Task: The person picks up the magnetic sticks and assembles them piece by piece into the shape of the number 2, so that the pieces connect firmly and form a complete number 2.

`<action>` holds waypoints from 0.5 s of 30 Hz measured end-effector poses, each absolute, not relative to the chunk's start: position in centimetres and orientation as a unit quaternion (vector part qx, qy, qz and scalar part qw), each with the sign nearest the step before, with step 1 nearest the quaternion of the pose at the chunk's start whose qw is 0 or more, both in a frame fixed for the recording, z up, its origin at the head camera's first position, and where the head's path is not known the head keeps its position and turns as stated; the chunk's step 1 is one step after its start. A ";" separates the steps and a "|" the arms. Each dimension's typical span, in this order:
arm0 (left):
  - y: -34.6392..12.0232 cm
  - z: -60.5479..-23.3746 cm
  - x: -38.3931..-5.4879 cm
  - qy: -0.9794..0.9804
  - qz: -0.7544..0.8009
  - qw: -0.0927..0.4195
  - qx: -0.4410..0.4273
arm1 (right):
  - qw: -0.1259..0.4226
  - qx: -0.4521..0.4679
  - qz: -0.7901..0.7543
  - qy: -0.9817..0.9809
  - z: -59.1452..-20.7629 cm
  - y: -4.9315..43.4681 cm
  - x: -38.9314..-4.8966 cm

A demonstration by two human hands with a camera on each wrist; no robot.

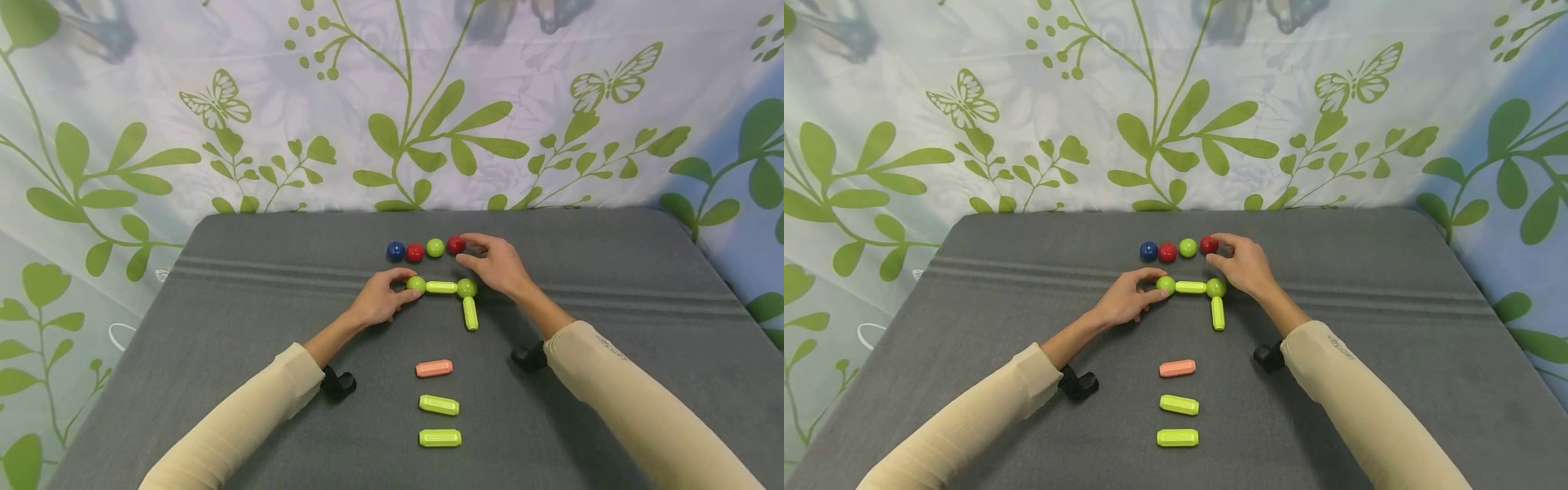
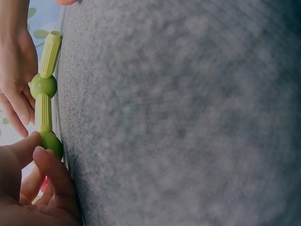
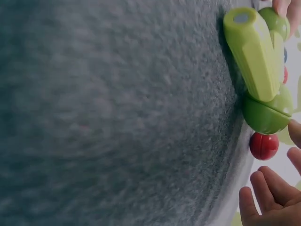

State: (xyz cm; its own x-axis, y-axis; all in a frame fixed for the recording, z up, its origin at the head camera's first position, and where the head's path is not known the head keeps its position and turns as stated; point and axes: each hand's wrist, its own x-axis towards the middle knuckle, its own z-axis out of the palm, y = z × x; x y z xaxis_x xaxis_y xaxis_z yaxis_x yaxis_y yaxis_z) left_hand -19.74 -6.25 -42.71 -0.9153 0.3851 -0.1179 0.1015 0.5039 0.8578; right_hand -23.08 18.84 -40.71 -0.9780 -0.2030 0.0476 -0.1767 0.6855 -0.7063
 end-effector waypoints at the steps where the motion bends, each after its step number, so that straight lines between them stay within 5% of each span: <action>1: -6.3 -42.7 -19.7 0.853 0.479 0.149 0.143 | 0.022 -0.101 -0.381 0.919 -40.8 18.8 -23.3; 15: -6.3 -42.8 -19.8 0.850 0.484 0.151 0.141 | 0.041 -0.082 -0.360 0.928 -41.0 18.1 -24.6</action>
